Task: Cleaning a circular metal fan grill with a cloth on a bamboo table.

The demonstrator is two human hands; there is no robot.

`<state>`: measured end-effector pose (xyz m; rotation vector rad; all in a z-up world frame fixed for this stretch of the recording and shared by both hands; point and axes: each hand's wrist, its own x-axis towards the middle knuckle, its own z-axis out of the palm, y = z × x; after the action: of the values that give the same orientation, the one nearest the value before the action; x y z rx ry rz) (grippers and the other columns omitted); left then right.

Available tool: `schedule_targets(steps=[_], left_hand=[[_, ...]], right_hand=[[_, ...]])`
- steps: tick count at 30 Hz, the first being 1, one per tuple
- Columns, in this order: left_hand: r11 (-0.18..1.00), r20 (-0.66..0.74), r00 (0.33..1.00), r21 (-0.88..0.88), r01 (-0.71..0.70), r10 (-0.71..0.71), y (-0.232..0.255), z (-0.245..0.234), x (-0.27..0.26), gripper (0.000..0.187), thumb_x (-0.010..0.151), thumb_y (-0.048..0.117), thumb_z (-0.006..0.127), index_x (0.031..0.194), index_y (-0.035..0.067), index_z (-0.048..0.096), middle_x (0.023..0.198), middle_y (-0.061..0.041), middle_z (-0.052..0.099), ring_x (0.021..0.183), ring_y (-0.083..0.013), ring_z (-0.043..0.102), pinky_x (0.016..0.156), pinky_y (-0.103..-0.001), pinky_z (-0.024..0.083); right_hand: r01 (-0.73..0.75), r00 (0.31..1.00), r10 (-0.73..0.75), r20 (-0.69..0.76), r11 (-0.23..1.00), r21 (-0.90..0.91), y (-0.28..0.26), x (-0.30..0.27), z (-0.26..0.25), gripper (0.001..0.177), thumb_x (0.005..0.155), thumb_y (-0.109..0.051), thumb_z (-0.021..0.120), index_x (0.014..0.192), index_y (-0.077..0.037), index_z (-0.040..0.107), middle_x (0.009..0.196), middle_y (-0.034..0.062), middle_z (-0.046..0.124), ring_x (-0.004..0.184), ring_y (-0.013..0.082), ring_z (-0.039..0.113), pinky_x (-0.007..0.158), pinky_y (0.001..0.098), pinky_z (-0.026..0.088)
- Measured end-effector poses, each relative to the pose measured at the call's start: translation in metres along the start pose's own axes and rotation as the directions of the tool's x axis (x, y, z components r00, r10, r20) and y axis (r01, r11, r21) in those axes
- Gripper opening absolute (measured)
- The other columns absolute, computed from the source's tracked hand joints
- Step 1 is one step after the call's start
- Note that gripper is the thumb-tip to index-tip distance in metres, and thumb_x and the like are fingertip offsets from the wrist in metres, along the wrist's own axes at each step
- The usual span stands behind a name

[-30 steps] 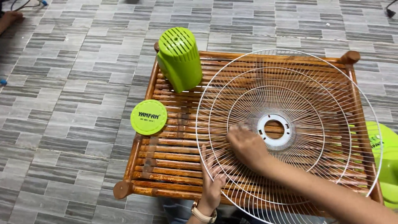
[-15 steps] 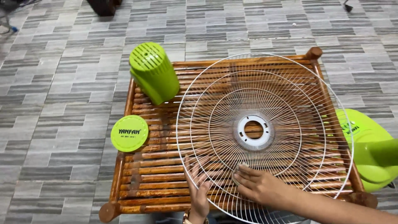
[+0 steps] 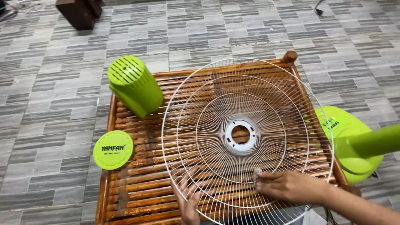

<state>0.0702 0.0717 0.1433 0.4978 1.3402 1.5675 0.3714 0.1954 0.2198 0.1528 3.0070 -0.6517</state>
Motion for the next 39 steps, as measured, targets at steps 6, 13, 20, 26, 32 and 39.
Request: schedule_targets(steps=[6,13,20,26,32,39], left_hand=[[0.998,0.049,0.997,-0.021,-0.052,0.053,-0.005,-0.007,-0.003,0.109,0.063,0.005,0.051,0.158,0.029,0.004,0.159,-0.033,0.018,0.118,-0.0608,0.051,0.082,-0.074,0.058],[0.975,0.174,0.965,0.069,-0.21,0.195,-0.003,-0.016,0.004,0.101,0.071,-0.004,0.044,0.159,0.023,0.003,0.166,-0.017,0.001,0.136,-0.0535,0.033,0.089,-0.058,0.06],[0.966,0.267,0.931,-0.132,-0.222,0.251,0.015,-0.002,-0.002,0.096,0.078,0.003,0.044,0.16,0.024,-0.001,0.153,-0.029,0.037,0.094,-0.0362,0.07,0.067,-0.042,0.069],[0.968,0.248,0.942,-0.158,-0.192,0.228,0.015,-0.003,-0.005,0.09,0.085,0.003,0.045,0.162,0.019,0.0,0.158,-0.027,0.034,0.113,-0.0353,0.062,0.079,-0.035,0.062],[0.969,0.29,0.928,-0.145,-0.199,0.234,0.018,-0.005,-0.004,0.105,0.07,-0.014,0.034,0.163,0.021,-0.001,0.162,-0.025,0.033,0.088,-0.0211,0.061,0.057,-0.017,0.041],[0.967,0.291,0.932,-0.193,-0.166,0.218,0.026,-0.002,-0.003,0.107,0.068,-0.013,0.037,0.162,0.02,-0.004,0.159,-0.026,0.036,0.102,-0.0324,0.065,0.068,-0.025,0.054]], right_hand=[[-0.023,0.998,0.026,0.05,0.997,-0.068,0.025,-0.046,-0.007,0.049,0.08,-0.01,0.068,0.128,-0.004,0.057,0.134,0.0113,0.058,0.13,0.0274,0.045,0.101,0.0338,0.046],[-0.457,0.88,0.34,-0.332,0.796,-0.396,0.076,-0.093,-0.049,0.053,0.082,-0.015,0.059,0.133,-0.021,0.048,0.123,-0.0004,0.067,0.103,0.0193,0.069,0.078,0.0209,0.063],[-0.717,0.695,0.405,-0.595,0.32,-0.619,0.077,-0.032,-0.073,0.014,0.098,-0.018,0.065,0.109,-0.019,0.058,0.096,-0.0036,0.073,0.074,0.0108,0.07,0.057,0.0263,0.055],[-0.787,0.616,0.47,-0.632,0.336,-0.518,0.151,0.051,-0.065,0.024,0.116,-0.02,0.064,0.093,-0.011,0.063,0.061,-0.0017,0.058,0.043,0.0103,0.054,0.038,0.0237,0.041],[-0.751,0.564,0.461,-0.685,-0.06,-0.658,0.218,0.167,-0.026,0.017,0.08,-0.023,0.062,0.092,-0.011,0.061,0.06,-0.0068,0.06,0.044,0.0043,0.055,0.039,0.0191,0.041],[-0.727,0.672,0.529,-0.518,0.339,-0.598,0.112,0.268,-0.016,0.017,0.093,-0.002,0.058,0.108,-0.001,0.065,0.093,0.0159,0.07,0.073,0.019,0.061,0.058,0.0232,0.051]])
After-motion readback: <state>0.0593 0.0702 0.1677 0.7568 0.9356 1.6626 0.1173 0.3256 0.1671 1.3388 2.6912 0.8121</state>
